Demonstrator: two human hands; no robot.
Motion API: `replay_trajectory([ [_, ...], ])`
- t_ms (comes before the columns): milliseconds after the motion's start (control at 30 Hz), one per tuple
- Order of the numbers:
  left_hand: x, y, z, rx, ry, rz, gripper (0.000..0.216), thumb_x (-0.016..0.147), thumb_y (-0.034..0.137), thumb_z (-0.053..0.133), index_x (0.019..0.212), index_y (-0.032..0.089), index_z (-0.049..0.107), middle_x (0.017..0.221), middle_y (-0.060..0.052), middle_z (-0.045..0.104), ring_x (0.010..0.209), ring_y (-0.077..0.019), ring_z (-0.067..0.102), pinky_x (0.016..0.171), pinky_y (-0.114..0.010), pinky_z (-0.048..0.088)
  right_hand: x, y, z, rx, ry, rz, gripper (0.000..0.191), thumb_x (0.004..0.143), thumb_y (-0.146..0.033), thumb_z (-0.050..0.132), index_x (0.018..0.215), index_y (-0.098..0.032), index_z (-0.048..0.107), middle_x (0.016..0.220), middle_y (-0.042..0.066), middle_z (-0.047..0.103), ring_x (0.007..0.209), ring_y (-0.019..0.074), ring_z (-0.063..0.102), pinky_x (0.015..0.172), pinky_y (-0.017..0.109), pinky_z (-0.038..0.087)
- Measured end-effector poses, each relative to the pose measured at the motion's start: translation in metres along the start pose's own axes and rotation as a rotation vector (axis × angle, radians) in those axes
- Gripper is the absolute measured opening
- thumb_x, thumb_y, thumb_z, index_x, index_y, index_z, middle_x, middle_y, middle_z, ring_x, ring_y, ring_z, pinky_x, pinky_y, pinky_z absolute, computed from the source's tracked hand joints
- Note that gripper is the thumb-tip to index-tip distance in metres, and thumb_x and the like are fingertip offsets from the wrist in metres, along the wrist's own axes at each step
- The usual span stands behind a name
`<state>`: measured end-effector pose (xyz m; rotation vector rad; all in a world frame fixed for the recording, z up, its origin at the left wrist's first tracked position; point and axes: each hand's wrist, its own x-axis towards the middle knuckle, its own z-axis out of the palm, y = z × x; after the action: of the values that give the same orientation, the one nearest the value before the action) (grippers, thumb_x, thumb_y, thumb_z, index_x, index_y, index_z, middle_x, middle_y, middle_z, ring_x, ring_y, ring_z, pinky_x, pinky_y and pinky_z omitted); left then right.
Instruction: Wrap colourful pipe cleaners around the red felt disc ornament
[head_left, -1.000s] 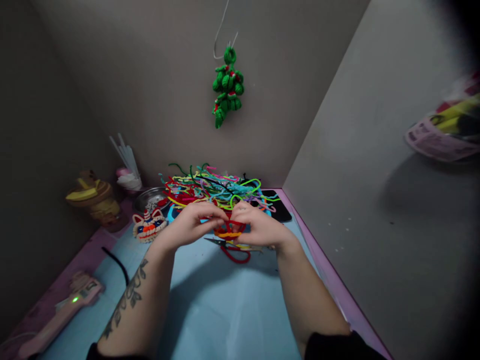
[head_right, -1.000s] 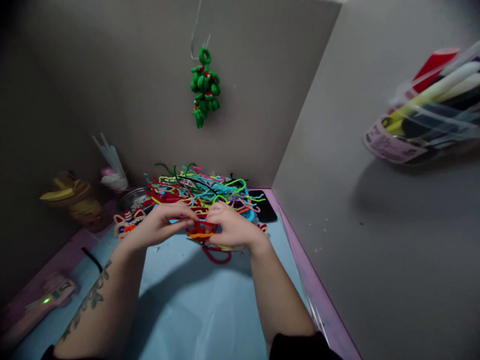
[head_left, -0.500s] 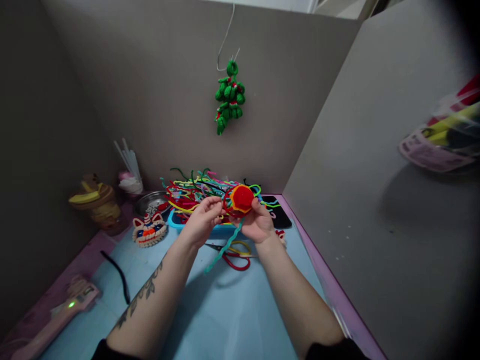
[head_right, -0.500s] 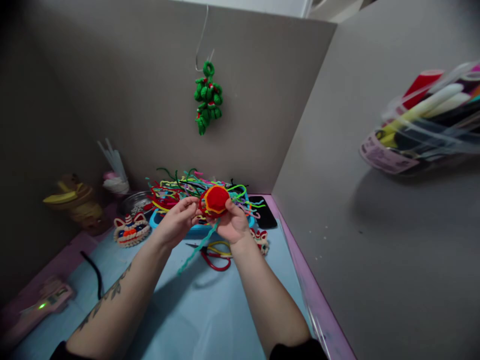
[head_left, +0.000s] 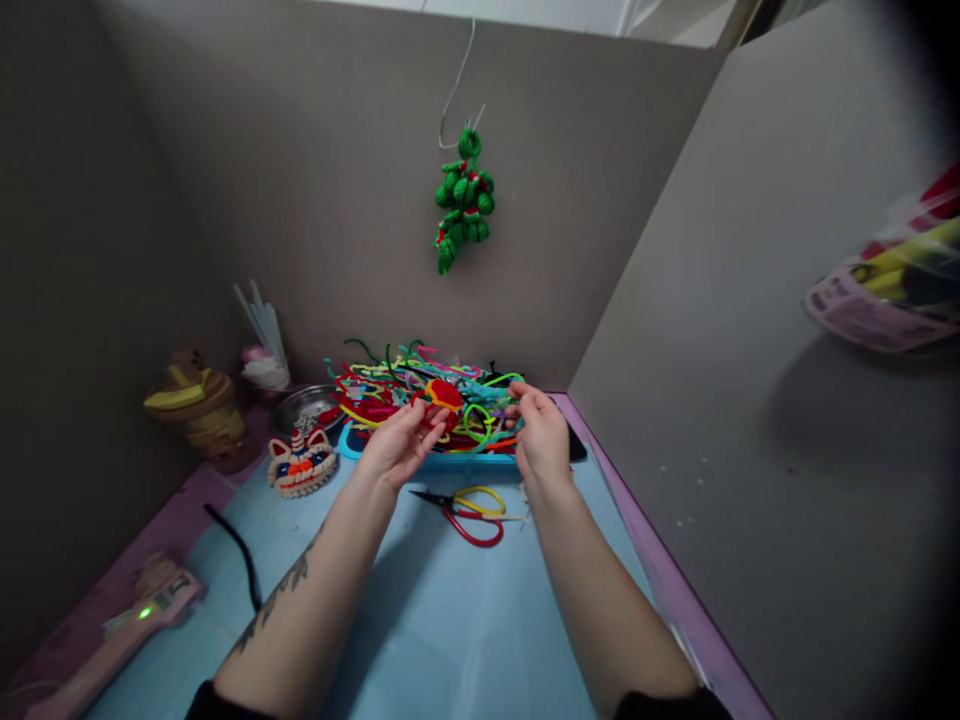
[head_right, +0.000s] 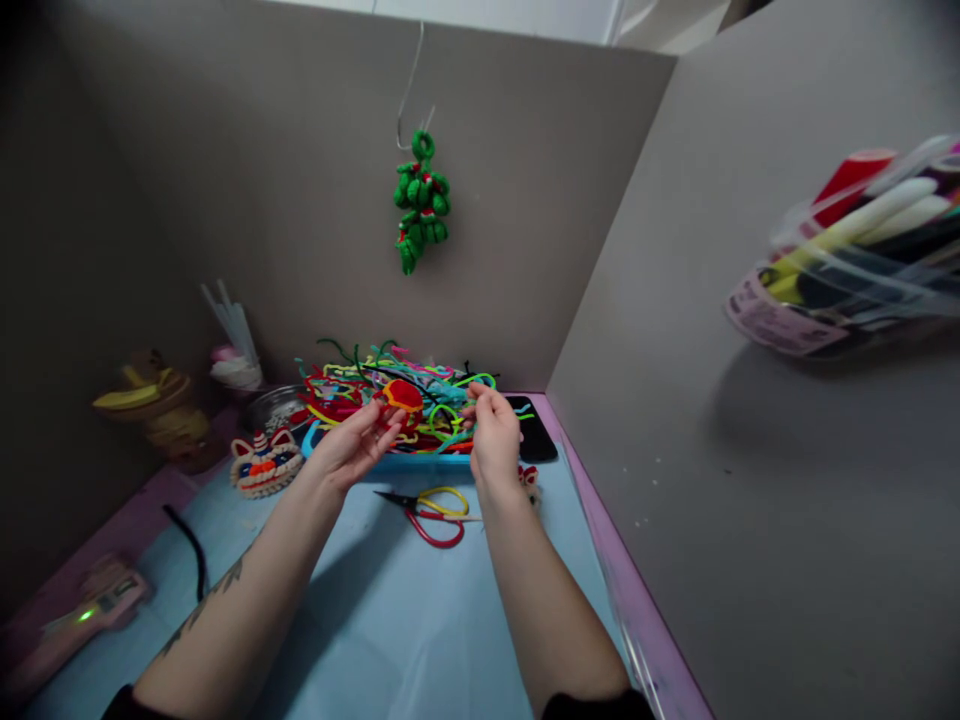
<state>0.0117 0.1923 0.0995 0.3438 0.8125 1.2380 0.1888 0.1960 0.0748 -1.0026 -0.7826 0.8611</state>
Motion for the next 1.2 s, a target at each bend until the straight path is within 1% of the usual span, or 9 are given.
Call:
replay_trajectory([
  [100, -0.003, -0.005, 0.005, -0.04, -0.001, -0.018, 0.014, 0.087, 0.006, 0.05, 0.076, 0.013, 0.056, 0.078, -0.004, 0.067, 0.08, -0.0154, 0.069, 0.075, -0.028, 0.056, -0.017, -0.011, 0.0, -0.243, -0.048, -0.379, 0.025, 0.086, -0.031, 0.051, 0.107, -0.021, 0.06, 0.091, 0.004, 0.069, 0.061, 0.0107, 0.059, 0.058, 0.025, 0.047],
  [167, -0.005, -0.012, 0.006, -0.066, -0.026, -0.008, 0.013, 0.086, 0.005, 0.051, 0.078, 0.014, 0.057, 0.076, -0.003, 0.067, 0.081, -0.0159, 0.07, 0.081, -0.032, 0.055, -0.028, -0.016, 0.003, -0.388, -0.109, -0.556, 0.026, 0.087, -0.025, 0.051, 0.113, -0.024, 0.058, 0.096, 0.005, 0.07, 0.078, 0.0153, 0.066, 0.069, 0.029, 0.051],
  [333, -0.014, -0.03, 0.011, -0.113, -0.136, 0.059, 0.012, 0.083, 0.004, 0.056, 0.085, 0.015, 0.06, 0.079, -0.001, 0.068, 0.079, -0.013, 0.069, 0.087, -0.031, 0.053, -0.037, -0.013, 0.009, -0.684, -0.214, -0.91, 0.016, 0.086, -0.019, 0.054, 0.096, -0.024, 0.066, 0.086, 0.003, 0.072, 0.079, 0.0174, 0.066, 0.076, 0.032, 0.052],
  [467, -0.02, -0.032, 0.015, -0.137, -0.164, 0.062, 0.013, 0.084, 0.004, 0.054, 0.079, 0.015, 0.058, 0.08, -0.001, 0.069, 0.082, -0.0148, 0.07, 0.082, -0.03, 0.055, -0.034, -0.014, 0.008, -0.649, -0.109, -0.961, 0.01, 0.085, -0.018, 0.056, 0.089, -0.022, 0.064, 0.078, 0.002, 0.069, 0.074, 0.0159, 0.063, 0.071, 0.03, 0.051],
  [633, -0.02, -0.025, 0.017, -0.188, -0.089, 0.031, 0.013, 0.089, 0.009, 0.049, 0.082, 0.013, 0.059, 0.082, -0.005, 0.069, 0.081, -0.0131, 0.07, 0.073, -0.022, 0.055, -0.032, -0.027, 0.0, -0.548, 0.083, -0.891, 0.002, 0.083, -0.019, 0.059, 0.082, -0.02, 0.06, 0.078, 0.002, 0.063, 0.075, 0.0154, 0.059, 0.071, 0.029, 0.048],
  [833, -0.023, -0.032, 0.015, -0.091, -0.21, 0.163, 0.012, 0.078, 0.007, 0.063, 0.078, 0.016, 0.054, 0.081, -0.002, 0.069, 0.088, -0.017, 0.069, 0.077, -0.027, 0.055, -0.035, -0.029, 0.004, -0.555, -0.047, -0.937, 0.007, 0.082, -0.014, 0.058, 0.081, -0.021, 0.058, 0.078, 0.001, 0.061, 0.077, 0.0153, 0.058, 0.071, 0.029, 0.048],
  [1000, -0.024, -0.037, 0.016, -0.066, -0.214, 0.233, 0.016, 0.074, 0.008, 0.067, 0.075, 0.015, 0.053, 0.078, 0.0, 0.068, 0.08, -0.0137, 0.069, 0.075, -0.025, 0.055, -0.038, -0.023, 0.008, -0.588, -0.118, -0.991, 0.009, 0.083, -0.013, 0.057, 0.083, -0.021, 0.058, 0.079, 0.002, 0.062, 0.078, 0.0158, 0.059, 0.073, 0.031, 0.05],
  [1100, -0.025, -0.036, 0.017, -0.105, -0.21, 0.228, 0.014, 0.076, 0.006, 0.065, 0.076, 0.016, 0.054, 0.074, 0.001, 0.068, 0.074, -0.0122, 0.069, 0.073, -0.025, 0.056, -0.039, -0.021, 0.008, -0.619, -0.133, -1.057, 0.009, 0.083, -0.013, 0.057, 0.085, -0.022, 0.058, 0.079, 0.002, 0.063, 0.077, 0.0161, 0.06, 0.073, 0.031, 0.051],
  [1200, -0.026, -0.032, 0.018, -0.192, -0.172, 0.146, 0.011, 0.082, 0.005, 0.056, 0.08, 0.015, 0.057, 0.074, -0.001, 0.069, 0.075, -0.0128, 0.07, 0.068, -0.022, 0.056, -0.038, -0.023, 0.005, -0.596, -0.051, -1.093, 0.011, 0.081, -0.011, 0.058, 0.085, -0.022, 0.058, 0.08, 0.002, 0.063, 0.077, 0.0157, 0.061, 0.073, 0.031, 0.051],
])
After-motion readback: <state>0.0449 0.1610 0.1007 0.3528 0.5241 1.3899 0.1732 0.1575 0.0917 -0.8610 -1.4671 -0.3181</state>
